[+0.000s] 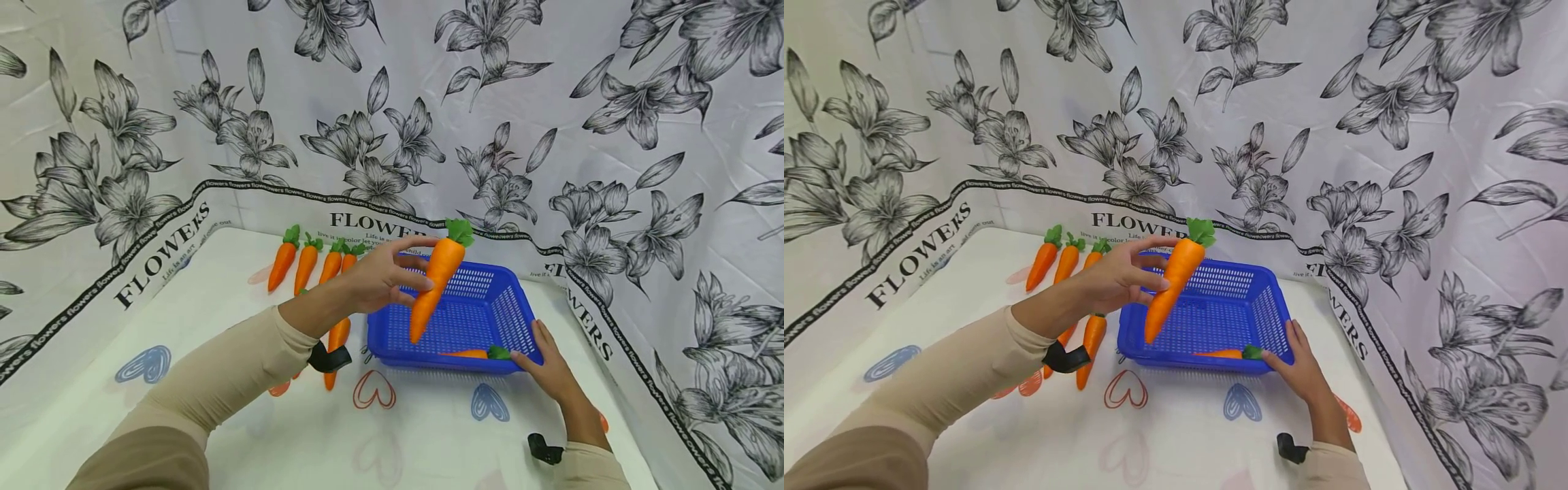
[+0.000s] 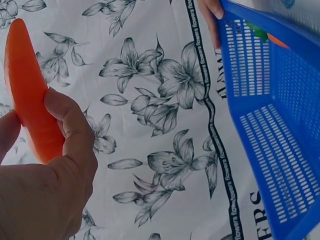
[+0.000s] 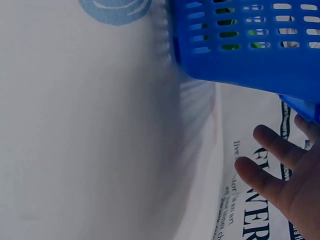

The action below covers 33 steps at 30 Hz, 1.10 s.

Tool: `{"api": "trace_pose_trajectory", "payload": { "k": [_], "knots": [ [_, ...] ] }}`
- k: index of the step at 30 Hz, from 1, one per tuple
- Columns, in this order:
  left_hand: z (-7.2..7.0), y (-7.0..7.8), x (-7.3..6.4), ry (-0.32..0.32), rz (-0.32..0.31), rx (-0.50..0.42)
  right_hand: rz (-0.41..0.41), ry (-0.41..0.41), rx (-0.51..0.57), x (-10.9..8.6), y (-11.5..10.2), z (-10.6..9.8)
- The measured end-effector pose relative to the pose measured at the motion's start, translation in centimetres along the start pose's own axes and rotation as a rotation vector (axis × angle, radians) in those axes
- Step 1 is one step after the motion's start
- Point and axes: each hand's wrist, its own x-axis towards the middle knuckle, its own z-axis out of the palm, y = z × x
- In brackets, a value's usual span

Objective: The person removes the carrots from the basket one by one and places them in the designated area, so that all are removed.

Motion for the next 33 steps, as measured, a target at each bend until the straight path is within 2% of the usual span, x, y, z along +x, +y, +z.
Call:
{"api": "trace_pose_trajectory", "payload": {
  "k": [8, 33],
  "knots": [
    [-1.1, 0.7, -1.5, 0.042, 0.021, 0.011, 0.002, 0.003, 0.003, 0.1, 0.5, 0.2],
    [-4.4, 2.2, -6.3, 0.153, 0.078, 0.087, 0.012, -0.005, -0.001, -0.1, -0.4, 0.0]
  ]
}}
